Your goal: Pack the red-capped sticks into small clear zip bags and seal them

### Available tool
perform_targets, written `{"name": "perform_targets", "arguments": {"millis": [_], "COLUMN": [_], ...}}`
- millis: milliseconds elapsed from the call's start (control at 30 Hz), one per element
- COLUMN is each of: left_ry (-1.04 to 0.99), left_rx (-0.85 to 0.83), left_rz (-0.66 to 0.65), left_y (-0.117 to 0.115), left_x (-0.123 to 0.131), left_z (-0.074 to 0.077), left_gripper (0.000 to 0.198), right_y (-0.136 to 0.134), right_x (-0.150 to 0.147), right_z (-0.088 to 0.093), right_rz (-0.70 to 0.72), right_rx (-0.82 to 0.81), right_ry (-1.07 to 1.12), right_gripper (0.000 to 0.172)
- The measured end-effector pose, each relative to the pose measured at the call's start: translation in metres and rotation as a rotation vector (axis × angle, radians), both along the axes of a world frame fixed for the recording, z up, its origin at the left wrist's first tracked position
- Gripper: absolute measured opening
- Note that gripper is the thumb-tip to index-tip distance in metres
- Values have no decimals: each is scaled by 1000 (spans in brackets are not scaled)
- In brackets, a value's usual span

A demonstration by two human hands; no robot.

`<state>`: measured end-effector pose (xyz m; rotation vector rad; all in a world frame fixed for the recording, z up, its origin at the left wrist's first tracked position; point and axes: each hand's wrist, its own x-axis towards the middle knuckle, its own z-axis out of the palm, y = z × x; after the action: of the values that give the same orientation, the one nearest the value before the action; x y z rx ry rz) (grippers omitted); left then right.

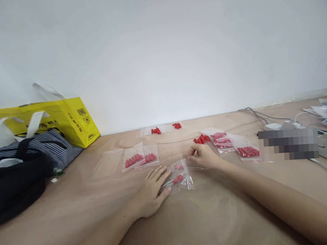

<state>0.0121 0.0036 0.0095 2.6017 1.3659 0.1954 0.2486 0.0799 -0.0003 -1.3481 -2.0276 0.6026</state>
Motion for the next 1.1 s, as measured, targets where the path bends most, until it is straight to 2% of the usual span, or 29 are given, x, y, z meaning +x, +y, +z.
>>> {"name": "perform_targets", "arguments": {"millis": [133, 200, 400, 500, 600, 767, 900, 1000, 1100], "left_ry": [-14, -20, -12, -27, -51, -46, -46, -53, -54], "left_rx": [-5, -3, 13, 27, 41, 34, 17, 4, -19], "left_rz": [4, 2, -1, -11, -20, -13, 9, 18, 25], "left_y": [0, 0, 1, 1, 1, 1, 0, 1, 1], "left_x": [-1, -2, -2, -2, -2, -1, 0, -1, -1], "left_z": [0, -1, -2, -2, -3, -1, -1, -2, -3], "left_gripper": [46, 46, 47, 48, 47, 48, 48, 49, 50], "right_y": [11, 12, 10, 7, 0, -10, -10, -8, -8], "right_x": [2, -1, -5, -6, -13, -25, -5, 23, 41], "right_z": [3, 2, 4, 6, 9, 10, 8, 8, 7], "right_rz": [-9, 18, 317, 373, 322, 204, 142, 97, 75], "right_rx": [-92, -146, -190, -236, -256, -207, -67, -16, -45], "right_ry": [-156, -175, -106, -107, -136, -241, -293, -148, 161], "right_gripper": [33, 37, 33, 47, 61, 40, 45, 54, 49]}}
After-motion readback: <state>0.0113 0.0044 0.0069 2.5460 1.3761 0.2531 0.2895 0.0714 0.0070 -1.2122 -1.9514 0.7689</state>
